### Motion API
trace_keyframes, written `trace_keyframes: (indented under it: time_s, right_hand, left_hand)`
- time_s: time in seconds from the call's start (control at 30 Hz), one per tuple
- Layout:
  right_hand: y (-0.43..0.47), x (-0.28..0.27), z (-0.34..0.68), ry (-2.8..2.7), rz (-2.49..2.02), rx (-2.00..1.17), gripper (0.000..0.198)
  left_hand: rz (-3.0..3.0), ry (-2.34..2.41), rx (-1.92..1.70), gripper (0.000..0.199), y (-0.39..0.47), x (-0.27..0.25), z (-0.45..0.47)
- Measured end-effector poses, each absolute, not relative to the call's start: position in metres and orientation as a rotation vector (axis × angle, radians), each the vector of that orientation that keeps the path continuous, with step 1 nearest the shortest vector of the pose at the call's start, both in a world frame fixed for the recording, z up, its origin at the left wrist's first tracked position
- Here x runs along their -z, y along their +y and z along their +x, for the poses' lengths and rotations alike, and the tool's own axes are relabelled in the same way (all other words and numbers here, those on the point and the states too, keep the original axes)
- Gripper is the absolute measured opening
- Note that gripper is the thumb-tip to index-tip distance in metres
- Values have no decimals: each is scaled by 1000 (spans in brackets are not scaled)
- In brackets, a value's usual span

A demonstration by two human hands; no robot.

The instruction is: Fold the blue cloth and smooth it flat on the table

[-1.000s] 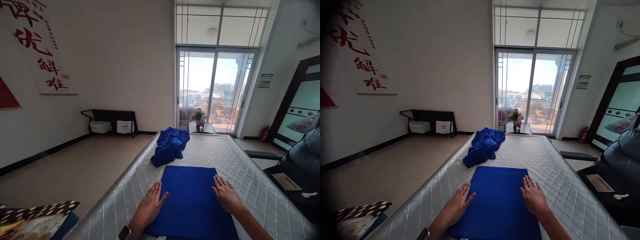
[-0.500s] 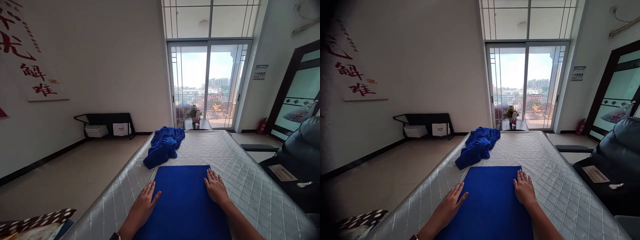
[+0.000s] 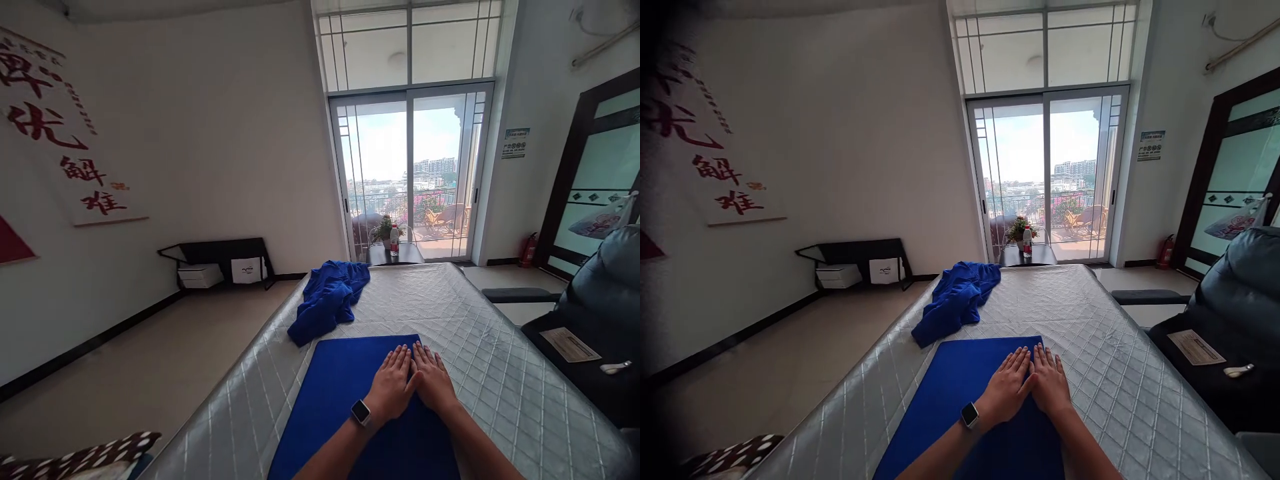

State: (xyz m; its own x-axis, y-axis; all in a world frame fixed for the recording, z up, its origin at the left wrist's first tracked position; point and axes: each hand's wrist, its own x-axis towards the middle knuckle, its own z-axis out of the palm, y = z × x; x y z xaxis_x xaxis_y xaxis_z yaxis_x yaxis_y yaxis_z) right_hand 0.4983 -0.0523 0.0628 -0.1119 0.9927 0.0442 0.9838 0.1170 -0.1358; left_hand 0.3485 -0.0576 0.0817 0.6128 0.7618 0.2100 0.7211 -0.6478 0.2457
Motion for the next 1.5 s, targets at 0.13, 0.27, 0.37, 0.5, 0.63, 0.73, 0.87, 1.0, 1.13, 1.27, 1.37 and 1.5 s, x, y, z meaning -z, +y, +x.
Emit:
trace_keyframes:
  time_s: [0.13, 0.27, 0.37, 0.5, 0.63, 0.73, 0.87, 1.0, 1.13, 1.27, 1.37, 1.5]
  right_hand:
    - [-49, -62, 497, -2185, -2029, -165, 61]
    - [-49, -60, 496, -2133, -2037, -201, 62]
    - [-49, -60, 496, -2140, -2045, -204, 63]
    - [-49, -59, 496, -2147, -2059, -184, 64]
    - [-46, -55, 495, -2149, -2079, -157, 64]
    - [-44, -52, 494, -2162, -2095, -124, 63]
    - [-41, -53, 493, -2168, -2149, -109, 64]
    - [-32, -65, 492, -2181, -2207, -48, 64]
    - [-20, -73, 492, -2232, -2134, -19, 64]
    - [-13, -63, 494, -2175, -2110, -61, 64]
    - [-12, -56, 495, -2133, -2106, -67, 64]
    - [-13, -56, 496, -2127, -2093, -79, 64]
  left_hand:
    - [2647, 1360, -353, 70, -46, -67, 332]
    - [2598, 1523, -262, 73, -43, -61, 277]
    - [2506, 1719, -274, 74, -34, -54, 219]
    - [2370, 1950, -335, 79, -23, -44, 157]
    - [2330, 1990, -372, 77, -19, -41, 139]
    - [2346, 1970, -363, 79, -19, -43, 141]
    - [2319, 1964, -359, 81, -20, -45, 143]
    - [2318, 1966, -385, 86, -22, -45, 142]
    - [2334, 1956, -396, 87, -22, -44, 140]
    - [2338, 1965, -414, 86, -19, -39, 139]
    - [2340, 1979, -426, 85, -17, -35, 139]
    - [2365, 1987, -415, 84, -18, -34, 138]
